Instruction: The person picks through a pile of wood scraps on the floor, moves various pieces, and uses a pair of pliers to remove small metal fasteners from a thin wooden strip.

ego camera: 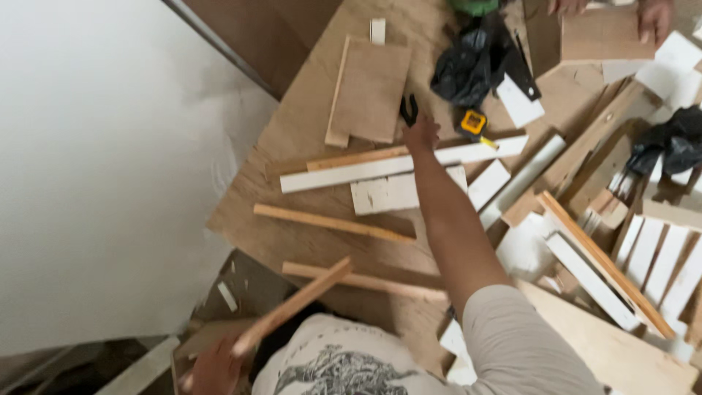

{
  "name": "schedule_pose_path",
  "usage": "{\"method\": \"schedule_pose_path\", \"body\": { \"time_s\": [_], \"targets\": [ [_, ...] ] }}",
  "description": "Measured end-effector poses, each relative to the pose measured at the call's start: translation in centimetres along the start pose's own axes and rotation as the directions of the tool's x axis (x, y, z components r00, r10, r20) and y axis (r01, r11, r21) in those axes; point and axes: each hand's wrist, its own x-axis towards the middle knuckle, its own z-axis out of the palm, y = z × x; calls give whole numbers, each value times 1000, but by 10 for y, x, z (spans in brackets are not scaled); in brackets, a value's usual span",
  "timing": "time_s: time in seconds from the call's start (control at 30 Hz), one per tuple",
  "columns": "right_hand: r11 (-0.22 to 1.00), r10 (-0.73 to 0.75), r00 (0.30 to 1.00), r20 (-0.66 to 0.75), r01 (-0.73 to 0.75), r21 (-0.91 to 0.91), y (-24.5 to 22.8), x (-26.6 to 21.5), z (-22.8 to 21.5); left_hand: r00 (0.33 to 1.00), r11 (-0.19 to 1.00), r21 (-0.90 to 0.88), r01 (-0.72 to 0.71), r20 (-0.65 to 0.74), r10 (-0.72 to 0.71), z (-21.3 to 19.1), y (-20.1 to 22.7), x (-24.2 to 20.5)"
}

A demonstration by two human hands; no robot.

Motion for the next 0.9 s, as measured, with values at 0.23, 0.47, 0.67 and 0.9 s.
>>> {"method": "schedule_pose_path", "body": {
  "time_s": [0.23,0.47,0.67,0.9],
  "targets": [
    [997,73,995,74,-71,-24,-4,12,-11,993,995,-31,95,-67,-97,-21,7,80],
    [412,-91,940,328,-265,872,88,-43,-33,988,999,-42,15,-154,-22,-28,-79,40],
    [-17,-60,899,433,-435,900,163,-282,-3,868,906,3,-423,-286,406,-59,-109,165],
    [60,698,633,336,-518,853,113,-515,47,729,756,-92,-649,211,651,-101,-37,318]
  ]
}}
